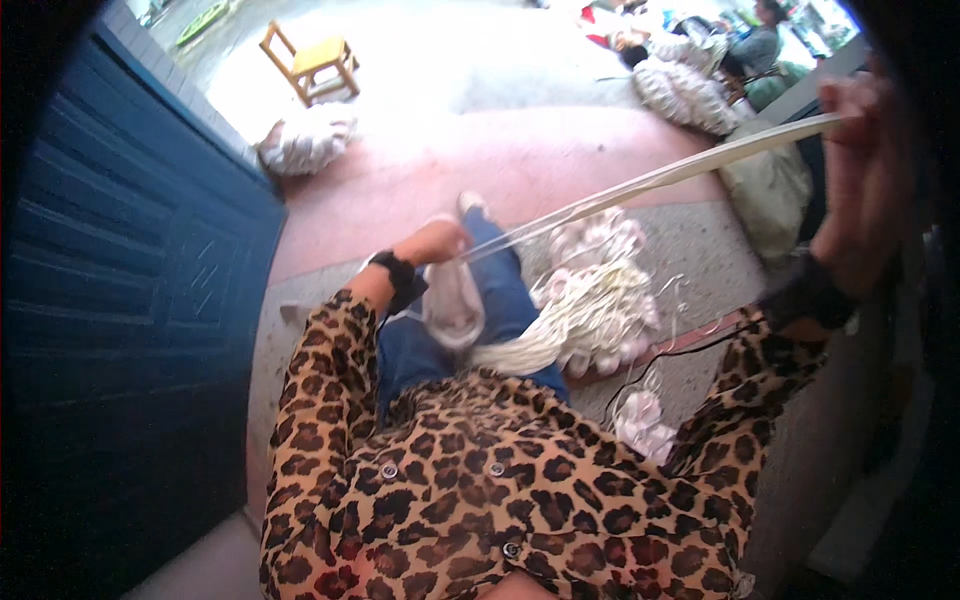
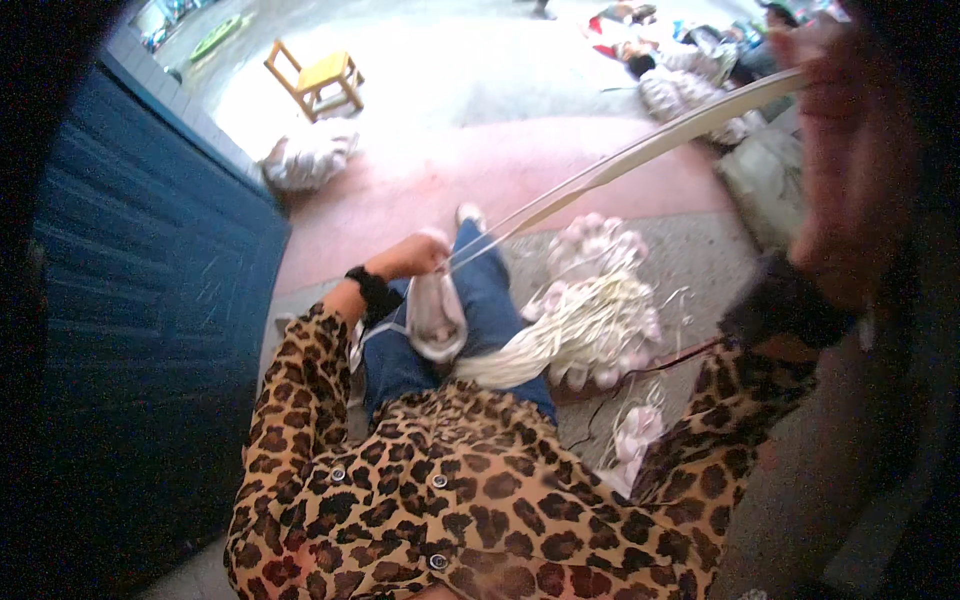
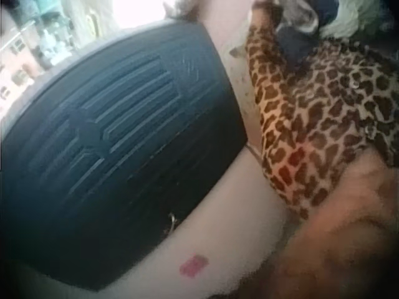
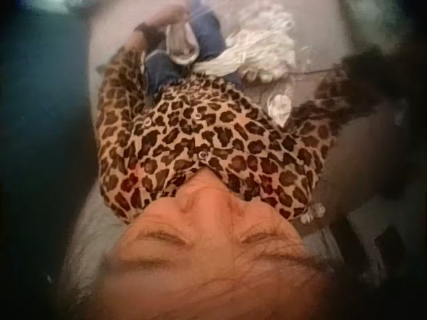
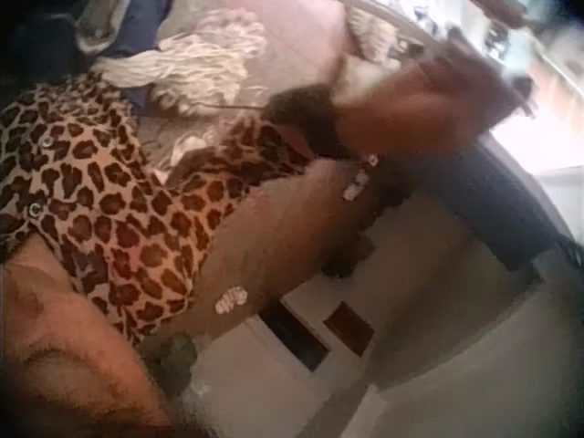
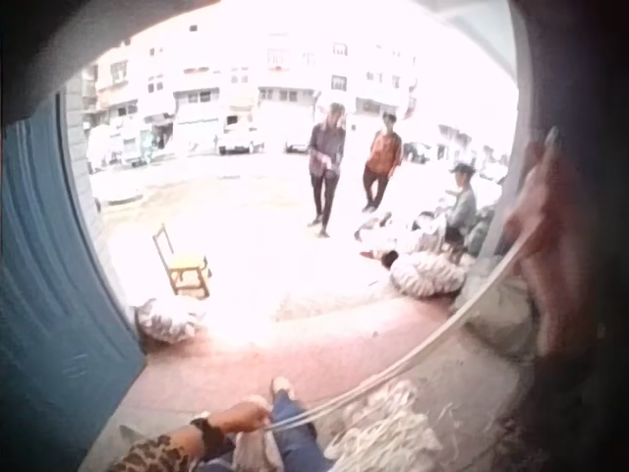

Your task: The person is lacing several pairs of shoes, pulling long white laces through the eyelets of pink/white athletic shoes.

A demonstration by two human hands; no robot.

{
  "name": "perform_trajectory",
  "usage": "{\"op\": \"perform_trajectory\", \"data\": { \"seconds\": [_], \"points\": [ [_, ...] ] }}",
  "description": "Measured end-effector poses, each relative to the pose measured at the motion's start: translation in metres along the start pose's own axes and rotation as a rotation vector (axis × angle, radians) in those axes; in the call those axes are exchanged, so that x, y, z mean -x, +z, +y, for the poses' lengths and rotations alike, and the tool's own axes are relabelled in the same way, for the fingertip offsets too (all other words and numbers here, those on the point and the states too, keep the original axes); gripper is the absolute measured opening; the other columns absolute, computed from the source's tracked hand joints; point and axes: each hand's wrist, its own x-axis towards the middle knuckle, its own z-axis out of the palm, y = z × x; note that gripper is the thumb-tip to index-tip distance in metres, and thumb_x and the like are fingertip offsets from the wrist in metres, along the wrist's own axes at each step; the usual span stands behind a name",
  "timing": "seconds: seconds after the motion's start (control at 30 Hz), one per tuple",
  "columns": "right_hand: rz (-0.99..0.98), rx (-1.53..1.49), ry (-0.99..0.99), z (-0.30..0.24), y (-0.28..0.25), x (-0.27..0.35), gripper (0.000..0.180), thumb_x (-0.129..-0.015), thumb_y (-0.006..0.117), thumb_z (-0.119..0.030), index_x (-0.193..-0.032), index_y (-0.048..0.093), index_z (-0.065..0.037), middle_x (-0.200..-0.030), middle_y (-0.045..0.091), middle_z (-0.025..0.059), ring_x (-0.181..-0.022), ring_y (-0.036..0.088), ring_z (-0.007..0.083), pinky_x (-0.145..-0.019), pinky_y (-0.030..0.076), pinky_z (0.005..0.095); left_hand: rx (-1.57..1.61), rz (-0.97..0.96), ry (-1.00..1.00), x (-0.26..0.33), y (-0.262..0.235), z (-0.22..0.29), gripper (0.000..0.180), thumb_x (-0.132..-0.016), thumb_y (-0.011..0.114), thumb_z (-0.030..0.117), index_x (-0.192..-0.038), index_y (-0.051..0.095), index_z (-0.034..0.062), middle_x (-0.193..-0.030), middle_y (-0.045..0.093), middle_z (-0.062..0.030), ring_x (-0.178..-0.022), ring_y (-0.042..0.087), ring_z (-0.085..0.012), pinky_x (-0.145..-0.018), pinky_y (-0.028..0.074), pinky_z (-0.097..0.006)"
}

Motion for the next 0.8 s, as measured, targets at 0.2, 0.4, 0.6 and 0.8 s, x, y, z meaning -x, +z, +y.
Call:
{"op": "perform_trajectory", "data": {
  "seconds": [0.2, 0.4, 0.6, 0.8],
  "points": [
    [-0.125, 0.06, -0.045, -0.008, 0.043, 0.015, 0.037, -0.107, 0.054, -0.022, -0.133, 0.055, 0.005, -0.079, 0.056, 0.0043, -0.072, 0.057, 0.0139, -0.092, 0.049, 0.039, -0.453, 0.045, 0.13, 0.005, 0.026, 0.014, 0.015, -0.082, 0.066, 0.012, -0.087, 0.078, 0.0051, -0.091, 0.073, -0.0184, -0.088, 0.072, -0.0351, -0.075, 0.057, -0.044],
    [-0.134, 0.1, -0.013, -0.006, 0.058, 0.034, 0.034, -0.109, 0.05, -0.02, -0.132, 0.056, 0.004, -0.075, 0.034, -0.0036, -0.069, 0.036, 0.0097, -0.09, 0.036, 0.0358, -0.685, 0.094, 0.246, 0.016, 0.047, 0.028, 0.012, -0.08, 0.068, 0.013, -0.08, 0.078, 0.0087, -0.083, 0.073, -0.0113, -0.081, 0.072, -0.029, -0.069, 0.056, -0.039],
    [-0.129, 0.168, -0.01, 0.001, 0.06, 0.039, 0.034, -0.109, 0.048, -0.019, -0.132, 0.056, 0.004, -0.076, 0.035, -0.003, -0.07, 0.036, 0.0108, -0.09, 0.036, 0.037, -0.716, 0.106, 0.315, 0.022, 0.047, 0.021, 0.015, -0.087, 0.062, 0.013, -0.081, 0.074, 0.0062, -0.084, 0.067, -0.0107, -0.084, 0.066, -0.0252, -0.074, 0.054, -0.036],
    [-0.209, 0.278, -0.006, 0.006, 0.049, 0.042, 0.044, -0.11, 0.047, -0.029, -0.141, 0.052, 0.003, -0.08, 0.053, 0.003, -0.073, 0.052, 0.0123, -0.087, 0.045, 0.0375, -0.56, 0.258, 0.218, 0.032, 0.048, 0.02, 0.014, -0.088, 0.057, 0.009, -0.093, 0.066, 0.0004, -0.096, 0.064, -0.0164, -0.094, 0.063, -0.0287, -0.082, 0.054, -0.038]
  ]
}}
